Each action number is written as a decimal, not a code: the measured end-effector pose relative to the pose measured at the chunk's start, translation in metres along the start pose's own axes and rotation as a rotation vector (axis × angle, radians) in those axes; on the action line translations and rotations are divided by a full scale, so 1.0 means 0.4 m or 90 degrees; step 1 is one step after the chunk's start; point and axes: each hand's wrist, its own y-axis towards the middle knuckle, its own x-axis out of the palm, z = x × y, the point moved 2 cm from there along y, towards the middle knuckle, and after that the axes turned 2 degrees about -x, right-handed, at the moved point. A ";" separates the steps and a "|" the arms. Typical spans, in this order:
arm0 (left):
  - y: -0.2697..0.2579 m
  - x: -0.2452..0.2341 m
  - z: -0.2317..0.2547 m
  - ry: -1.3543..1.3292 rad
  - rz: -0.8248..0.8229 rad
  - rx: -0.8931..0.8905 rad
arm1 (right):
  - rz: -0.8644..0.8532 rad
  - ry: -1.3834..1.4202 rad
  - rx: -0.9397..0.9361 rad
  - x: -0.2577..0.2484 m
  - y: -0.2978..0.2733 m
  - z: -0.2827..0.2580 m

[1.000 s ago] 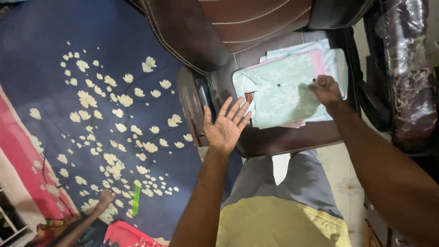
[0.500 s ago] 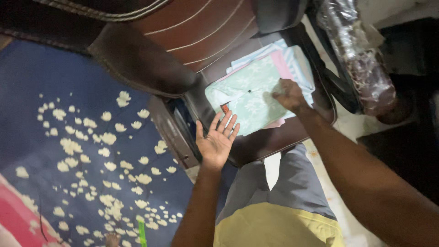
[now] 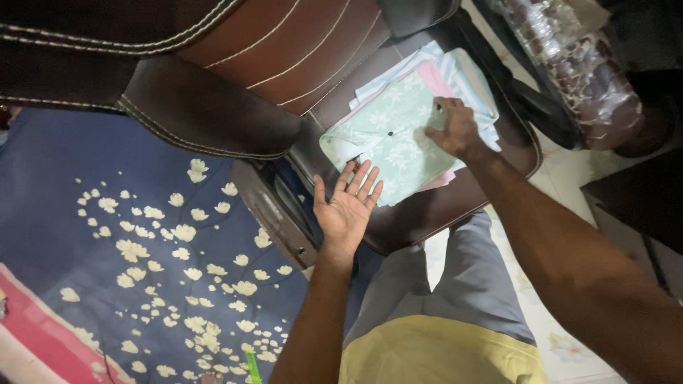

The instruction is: The person folds several shirts and places them into an open suitcase. They handle each shirt individually, folding it neatly before arranging it inside the luggage.

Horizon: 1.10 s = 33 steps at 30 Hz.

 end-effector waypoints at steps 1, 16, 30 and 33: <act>-0.002 -0.002 0.004 0.000 -0.001 -0.002 | 0.003 0.018 0.013 0.008 0.008 -0.006; -0.055 0.002 -0.013 0.030 0.023 -0.030 | -0.112 0.324 0.223 -0.007 -0.077 -0.123; -0.267 0.049 0.019 0.024 -0.111 -0.020 | -0.090 0.542 0.441 -0.079 -0.295 -0.455; -0.315 0.071 0.028 0.033 -0.125 -0.005 | -0.055 0.610 0.421 -0.128 -0.347 -0.495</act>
